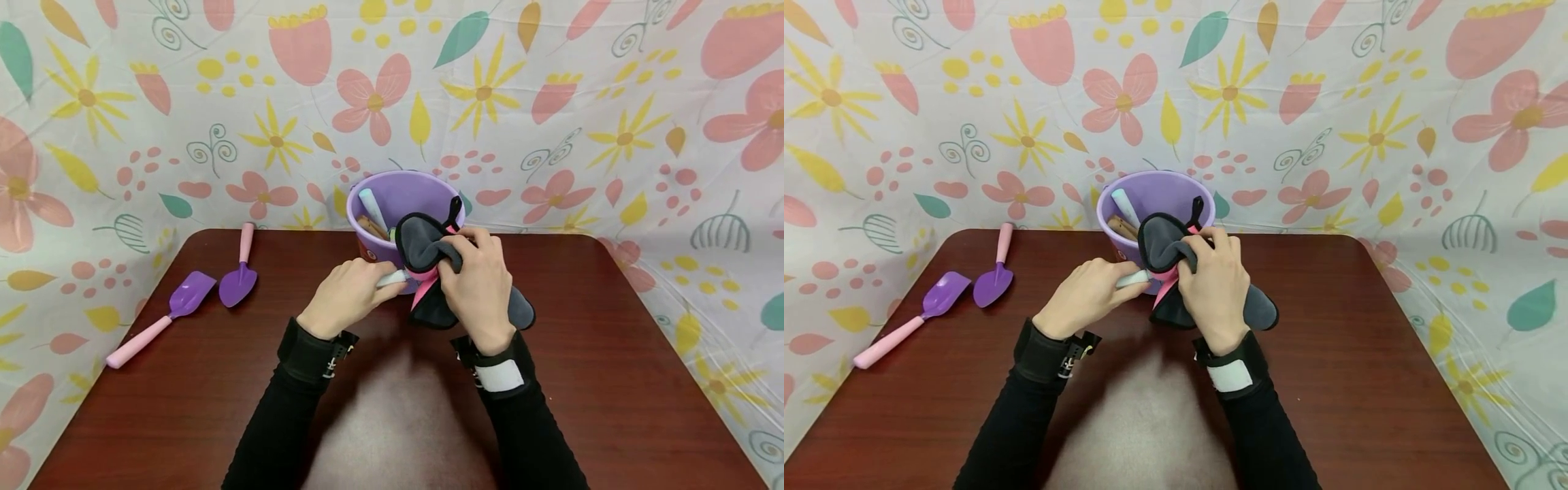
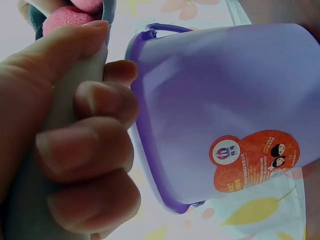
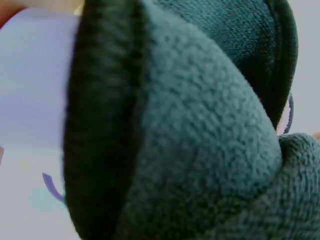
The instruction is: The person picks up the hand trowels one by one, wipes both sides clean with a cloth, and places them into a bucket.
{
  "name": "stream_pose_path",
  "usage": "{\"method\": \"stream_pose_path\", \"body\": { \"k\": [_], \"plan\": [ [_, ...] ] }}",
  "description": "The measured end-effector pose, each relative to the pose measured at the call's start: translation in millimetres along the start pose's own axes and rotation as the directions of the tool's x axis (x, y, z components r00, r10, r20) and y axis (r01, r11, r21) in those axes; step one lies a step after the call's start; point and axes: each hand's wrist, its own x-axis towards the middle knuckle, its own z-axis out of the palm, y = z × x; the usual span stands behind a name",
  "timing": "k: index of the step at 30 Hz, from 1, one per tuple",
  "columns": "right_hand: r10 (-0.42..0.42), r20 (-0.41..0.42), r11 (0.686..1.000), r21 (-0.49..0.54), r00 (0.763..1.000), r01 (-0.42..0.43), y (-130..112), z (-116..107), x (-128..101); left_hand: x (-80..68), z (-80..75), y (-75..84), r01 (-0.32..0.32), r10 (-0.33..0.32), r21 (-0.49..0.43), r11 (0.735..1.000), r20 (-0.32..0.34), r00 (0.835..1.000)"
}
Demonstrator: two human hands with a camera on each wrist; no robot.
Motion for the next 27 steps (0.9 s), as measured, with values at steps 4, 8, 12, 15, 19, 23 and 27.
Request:
{"method": "stream_pose_path", "body": {
  "k": [4,8,12,15,19,23,27],
  "plan": [
    [0.019,-0.054,1.000,-0.001,0.998,-0.019,5.7,-2.8,1.6,-0.9,-0.4,-1.3,-0.004,0.004,-0.005,1.000,0.000,1.000],
    [0.038,-0.151,0.999,0.028,0.988,-0.035,11.8,-6.5,3.8,-1.3,-2.3,-3.3,0.000,0.000,-0.036,0.999,0.011,1.000],
    [0.067,-0.259,0.996,0.072,0.964,-0.050,18.1,-13.3,8.7,-1.6,-6.7,-6.5,0.004,-0.004,-0.094,0.996,0.010,1.000],
    [0.083,-0.331,0.994,0.099,0.940,-0.053,25.5,-20.2,13.4,-2.5,-12.8,-8.2,0.005,-0.004,-0.149,0.989,0.006,1.000],
    [0.111,-0.376,0.987,0.146,0.920,-0.059,39.6,-26.4,18.8,-3.1,-18.1,-10.2,0.004,-0.003,-0.223,0.975,0.005,1.000],
    [0.216,-0.323,0.948,0.296,0.922,-0.119,47.4,-28.0,22.2,-3.4,-19.0,-11.0,-0.003,0.002,-0.283,0.959,-0.001,1.000],
    [0.332,-0.188,0.812,0.556,0.924,-0.178,43.4,-25.2,22.4,-3.7,-19.1,-8.6,-0.032,0.029,-0.324,0.945,-0.012,1.000]
  ]
}}
